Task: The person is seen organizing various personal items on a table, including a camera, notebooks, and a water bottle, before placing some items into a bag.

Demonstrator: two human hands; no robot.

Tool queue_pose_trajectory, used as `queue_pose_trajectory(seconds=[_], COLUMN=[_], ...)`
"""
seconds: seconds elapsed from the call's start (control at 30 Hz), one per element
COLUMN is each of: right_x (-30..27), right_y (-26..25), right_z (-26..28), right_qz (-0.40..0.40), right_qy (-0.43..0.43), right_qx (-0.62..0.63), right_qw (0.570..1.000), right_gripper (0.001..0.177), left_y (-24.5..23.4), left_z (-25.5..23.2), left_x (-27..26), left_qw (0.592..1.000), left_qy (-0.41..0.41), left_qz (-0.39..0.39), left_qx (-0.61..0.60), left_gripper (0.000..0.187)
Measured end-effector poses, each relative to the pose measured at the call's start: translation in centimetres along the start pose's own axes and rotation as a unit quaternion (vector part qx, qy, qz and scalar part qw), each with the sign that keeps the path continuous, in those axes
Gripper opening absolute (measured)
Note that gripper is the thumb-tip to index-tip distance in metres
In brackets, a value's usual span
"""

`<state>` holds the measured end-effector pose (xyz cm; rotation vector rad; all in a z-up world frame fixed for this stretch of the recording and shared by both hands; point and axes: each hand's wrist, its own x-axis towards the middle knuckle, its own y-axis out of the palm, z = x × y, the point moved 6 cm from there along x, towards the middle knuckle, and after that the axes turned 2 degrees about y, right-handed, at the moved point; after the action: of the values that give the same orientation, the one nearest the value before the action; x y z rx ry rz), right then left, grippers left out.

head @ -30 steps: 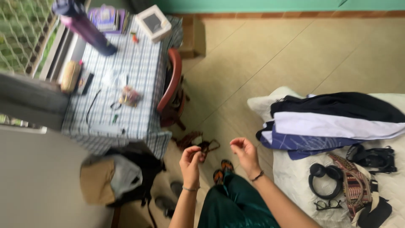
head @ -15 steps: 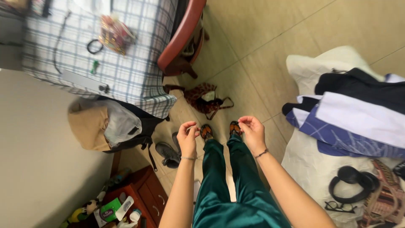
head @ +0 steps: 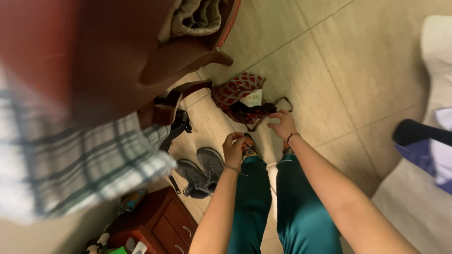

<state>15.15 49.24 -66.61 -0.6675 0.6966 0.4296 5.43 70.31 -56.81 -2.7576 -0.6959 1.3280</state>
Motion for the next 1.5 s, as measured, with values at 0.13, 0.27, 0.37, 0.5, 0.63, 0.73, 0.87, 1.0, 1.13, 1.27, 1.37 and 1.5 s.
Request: queue_pose_trajectory(seconds=[0.13, 0.27, 0.37, 0.5, 0.63, 0.73, 0.87, 1.0, 1.13, 1.27, 1.37, 1.5], right_x=[4.4, 5.4, 2.4, -6.8, -15.6, -23.8, -35.6, -46.6, -52.9, -57.0, -60.1, -65.2], right_y=[2.5, 4.7, 4.9, 0.9, -7.2, -14.3, -21.4, -27.5, -30.8, -31.8, -32.0, -32.2], right_z=[-0.8, -4.4, -3.5, 6.9, 15.5, 20.8, 25.5, 29.7, 28.8, 25.0, 22.6, 20.7], right_qz=[0.099, 0.120, 0.142, 0.197, 0.168, 0.167, 0.204, 0.199, 0.116, -0.011, -0.120, -0.228], right_qy=[0.129, 0.091, 0.042, -0.049, -0.130, -0.155, -0.226, -0.259, -0.226, -0.250, -0.249, -0.211], right_qx=[-0.060, 0.019, 0.190, 0.285, 0.334, 0.355, 0.401, 0.440, 0.497, 0.510, 0.515, 0.599], right_qw=[0.985, 0.988, 0.971, 0.937, 0.918, 0.907, 0.864, 0.836, 0.829, 0.823, 0.811, 0.738], right_gripper=[0.055, 0.048, 0.034, 0.026, 0.024, 0.022, 0.021, 0.026, 0.030, 0.030, 0.030, 0.024], left_y=[-1.1, -2.8, -4.5, -5.1, -4.9, -3.3, -0.3, 3.1, 7.0, 10.4, 13.0, 16.2], left_z=[2.7, 4.4, 3.8, 0.6, -3.1, -10.0, -27.4, -34.7, -36.7, -37.7, -37.6, -34.4], left_x=[3.5, 3.1, 0.7, -5.6, -12.5, -18.5, -29.8, -38.4, -43.0, -48.4, -51.0, -51.2], left_qw=[1.000, 0.999, 0.999, 1.000, 1.000, 0.999, 0.973, 0.817, 0.759, 0.751, 0.727, 0.712], left_qy=[-0.013, -0.021, -0.023, -0.022, -0.002, 0.025, 0.217, 0.527, 0.540, 0.431, 0.409, 0.395], left_qz=[0.008, 0.009, -0.002, 0.002, 0.019, 0.024, 0.010, 0.154, 0.315, 0.447, 0.499, 0.539], left_qx=[-0.021, -0.034, -0.022, 0.002, 0.003, -0.024, 0.081, 0.176, 0.182, 0.225, 0.235, 0.215], left_gripper=[0.017, 0.018, 0.019, 0.020, 0.022, 0.033, 0.074, 0.063, 0.035, 0.029, 0.025, 0.033])
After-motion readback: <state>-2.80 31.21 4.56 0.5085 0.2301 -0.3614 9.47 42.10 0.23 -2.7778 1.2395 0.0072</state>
